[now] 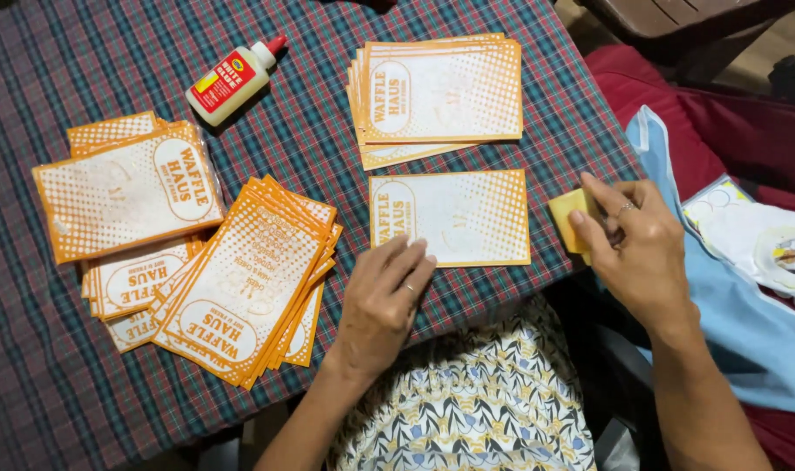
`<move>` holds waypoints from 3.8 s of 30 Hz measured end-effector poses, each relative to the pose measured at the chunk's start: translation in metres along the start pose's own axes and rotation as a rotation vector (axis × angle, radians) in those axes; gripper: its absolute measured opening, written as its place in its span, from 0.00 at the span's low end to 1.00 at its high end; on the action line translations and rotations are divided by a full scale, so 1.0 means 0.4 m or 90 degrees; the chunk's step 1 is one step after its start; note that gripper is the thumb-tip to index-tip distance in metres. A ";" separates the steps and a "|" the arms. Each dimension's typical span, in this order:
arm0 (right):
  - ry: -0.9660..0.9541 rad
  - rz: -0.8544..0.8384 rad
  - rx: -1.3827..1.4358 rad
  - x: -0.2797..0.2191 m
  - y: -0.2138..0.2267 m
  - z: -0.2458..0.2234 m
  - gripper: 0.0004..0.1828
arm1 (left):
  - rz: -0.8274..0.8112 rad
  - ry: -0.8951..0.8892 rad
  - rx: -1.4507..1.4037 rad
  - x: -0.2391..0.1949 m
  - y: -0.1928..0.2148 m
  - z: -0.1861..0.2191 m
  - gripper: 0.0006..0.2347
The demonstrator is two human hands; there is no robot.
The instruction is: Applying glue to the edges of paper folders using a sponge applicator and folding them into shape.
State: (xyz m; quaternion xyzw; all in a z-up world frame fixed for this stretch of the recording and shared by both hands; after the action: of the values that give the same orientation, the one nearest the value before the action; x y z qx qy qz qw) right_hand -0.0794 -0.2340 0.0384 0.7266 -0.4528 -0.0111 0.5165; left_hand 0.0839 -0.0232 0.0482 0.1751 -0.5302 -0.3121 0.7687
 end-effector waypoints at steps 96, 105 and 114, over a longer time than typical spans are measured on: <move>0.307 -0.013 0.052 -0.012 0.006 -0.245 0.10 | 0.000 0.014 -0.003 -0.056 0.047 -0.077 0.13; 0.199 0.036 0.131 0.006 0.083 -0.196 0.12 | -0.142 -0.155 0.111 -0.028 -0.071 0.039 0.14; 0.170 0.043 0.169 0.006 0.088 -0.184 0.13 | -0.082 -0.178 0.144 0.009 -0.066 0.064 0.09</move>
State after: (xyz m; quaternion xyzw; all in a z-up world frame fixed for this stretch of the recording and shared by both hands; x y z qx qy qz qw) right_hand -0.0649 -0.1830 0.1005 0.7676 -0.4017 0.1628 0.4721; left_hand 0.0533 -0.0438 0.0446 0.2486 -0.6512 -0.3206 0.6414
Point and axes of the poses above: each hand's wrist, its own x-axis towards the middle knuckle, its own y-axis out of the back of the hand, z = x × y, the point moved 10 cm from there along x, towards the middle knuckle, and after that the axes turned 11 degrees about z, right-handed, at the moved point
